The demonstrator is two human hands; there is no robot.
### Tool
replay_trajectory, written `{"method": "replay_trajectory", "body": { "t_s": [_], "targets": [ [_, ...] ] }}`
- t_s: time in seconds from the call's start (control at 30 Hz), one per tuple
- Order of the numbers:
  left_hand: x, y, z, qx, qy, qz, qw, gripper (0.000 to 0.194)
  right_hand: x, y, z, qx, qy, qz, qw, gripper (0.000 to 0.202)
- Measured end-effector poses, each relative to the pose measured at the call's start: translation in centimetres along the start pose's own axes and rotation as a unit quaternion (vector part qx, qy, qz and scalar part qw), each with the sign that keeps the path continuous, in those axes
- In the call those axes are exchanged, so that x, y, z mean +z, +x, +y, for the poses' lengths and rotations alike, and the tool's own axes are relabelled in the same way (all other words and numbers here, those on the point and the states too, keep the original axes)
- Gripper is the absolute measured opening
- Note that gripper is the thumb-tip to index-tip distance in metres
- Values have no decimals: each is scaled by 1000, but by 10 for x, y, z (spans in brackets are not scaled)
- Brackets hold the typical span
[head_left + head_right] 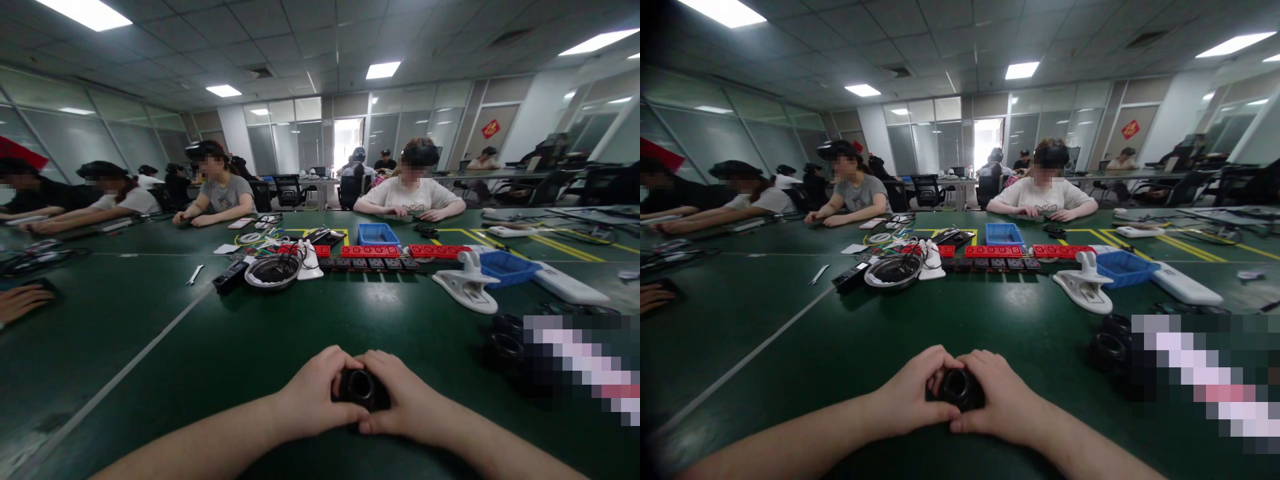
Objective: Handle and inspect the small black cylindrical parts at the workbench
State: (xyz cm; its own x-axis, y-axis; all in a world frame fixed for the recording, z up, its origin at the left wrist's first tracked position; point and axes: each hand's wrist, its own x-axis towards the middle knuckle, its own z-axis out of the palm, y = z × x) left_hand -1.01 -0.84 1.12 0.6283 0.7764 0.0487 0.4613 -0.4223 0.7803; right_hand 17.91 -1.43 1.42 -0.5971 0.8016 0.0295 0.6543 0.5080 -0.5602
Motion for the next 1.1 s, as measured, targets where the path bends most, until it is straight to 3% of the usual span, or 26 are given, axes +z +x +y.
{"method": "replay_trajectory", "body": {
  "t_s": [0.13,0.3,0.47,0.7,0.97,1.1],
  "targets": [
    [-3,-2,-2,33,-16,-33,999,48,-16,-1,3,-14,59,-80,995,46],
    [-4,-2,2,29,19,-24,999,46,-17,2,11,-35,58,-99,993,41],
    [-5,-1,5,57,25,-12,998,44,-14,3,14,-56,62,-93,992,37],
    [0,-3,7,20,29,-3,999,43,-10,2,9,7,28,-64,998,40],
    [8,-6,15,-67,51,45,995,43,8,1,-2,33,-136,-5,990,43],
    [6,-5,15,-65,56,52,995,42,11,0,-5,46,-144,16,988,51]
  ]
}}
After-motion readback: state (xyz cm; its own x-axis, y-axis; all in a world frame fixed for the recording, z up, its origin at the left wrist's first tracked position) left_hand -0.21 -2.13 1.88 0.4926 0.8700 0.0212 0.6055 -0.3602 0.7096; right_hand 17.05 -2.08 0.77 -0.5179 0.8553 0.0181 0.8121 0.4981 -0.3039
